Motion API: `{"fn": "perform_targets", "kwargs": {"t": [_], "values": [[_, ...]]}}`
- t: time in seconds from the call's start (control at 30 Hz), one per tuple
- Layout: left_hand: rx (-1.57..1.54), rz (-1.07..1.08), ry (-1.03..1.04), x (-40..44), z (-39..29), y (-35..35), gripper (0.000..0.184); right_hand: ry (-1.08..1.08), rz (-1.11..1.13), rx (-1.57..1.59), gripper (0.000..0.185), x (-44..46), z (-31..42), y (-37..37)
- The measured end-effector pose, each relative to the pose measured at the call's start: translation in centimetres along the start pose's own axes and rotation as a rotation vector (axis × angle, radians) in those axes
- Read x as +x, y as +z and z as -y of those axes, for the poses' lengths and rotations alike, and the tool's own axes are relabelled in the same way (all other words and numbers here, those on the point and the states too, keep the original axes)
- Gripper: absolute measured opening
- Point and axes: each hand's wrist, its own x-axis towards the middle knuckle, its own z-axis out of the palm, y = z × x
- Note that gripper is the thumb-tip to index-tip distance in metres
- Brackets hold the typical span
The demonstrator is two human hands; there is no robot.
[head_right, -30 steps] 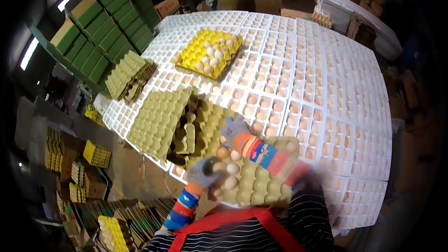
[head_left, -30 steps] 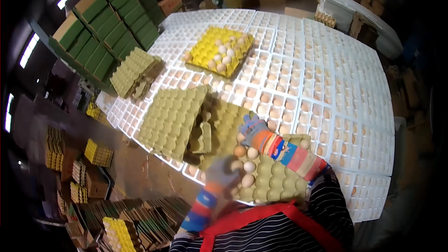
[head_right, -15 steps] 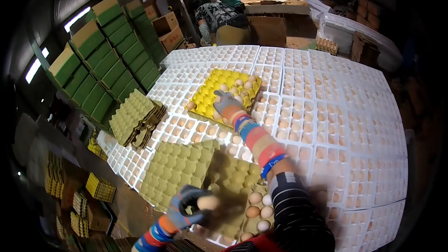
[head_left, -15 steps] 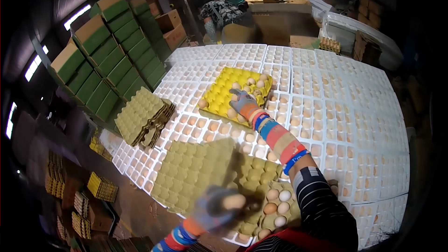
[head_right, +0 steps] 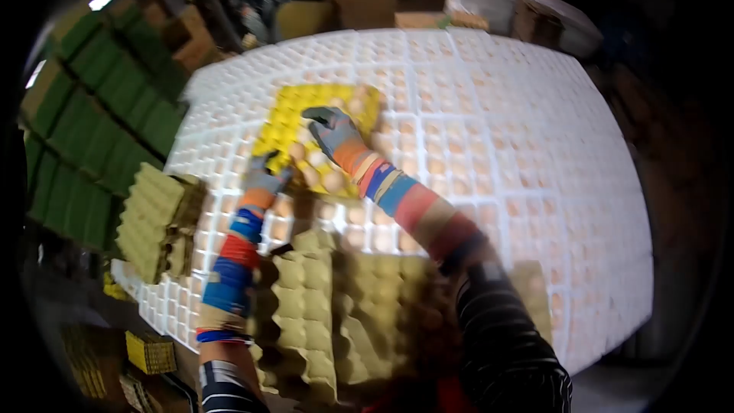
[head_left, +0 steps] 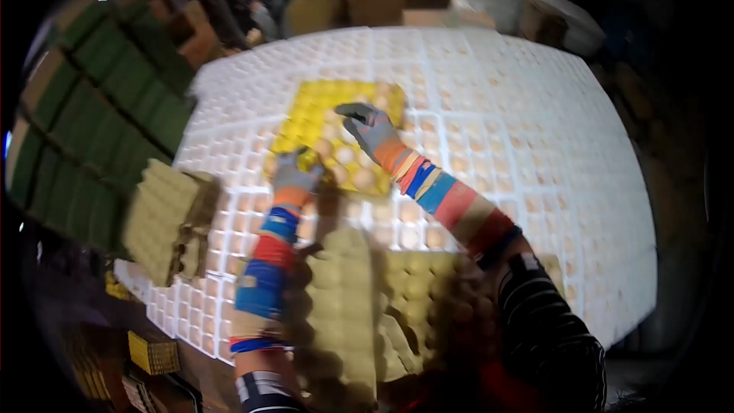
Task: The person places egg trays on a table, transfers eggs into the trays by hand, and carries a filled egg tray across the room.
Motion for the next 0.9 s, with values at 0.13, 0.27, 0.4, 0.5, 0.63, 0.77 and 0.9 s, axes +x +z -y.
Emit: {"fn": "perform_targets", "kwargs": {"t": [0.13, 0.27, 0.4, 0.5, 0.63, 0.77, 0.9], "values": [[-0.632, 0.279, -0.071, -5.7, -6.6, -8.5, 0.037, -0.133, 0.048, -0.574, 0.021, -15.5, 7.8, -12.5], [-0.354, 0.557, 0.252, -13.7, -10.0, -15.7, 0.035, 0.614, -0.712, -0.518, 0.021, -31.1, 15.0, -19.1], [-0.68, 1.021, 0.241, -19.7, -11.1, -17.3, 0.047, 0.609, -0.696, -1.088, 0.022, -44.4, 15.5, -22.4], [-0.854, 1.181, 0.111, -23.7, -14.8, -16.6, 0.046, 0.747, -0.645, -0.942, 0.028, -46.8, 14.6, -21.8], [-0.988, 1.002, -0.194, -32.2, -21.0, -13.4, 0.046, 0.753, -0.402, -0.97, 0.036, -49.1, 10.5, -23.0], [-0.484, 0.711, -0.184, -38.1, -24.2, -6.1, 0.064, 0.808, -0.502, -0.252, 0.032, -47.9, 12.3, -22.6], [-0.293, 0.22, -0.288, -40.8, -25.5, 0.5, 0.056, 0.734, -0.33, -0.382, 0.026, -50.6, 7.4, -26.4]]}}
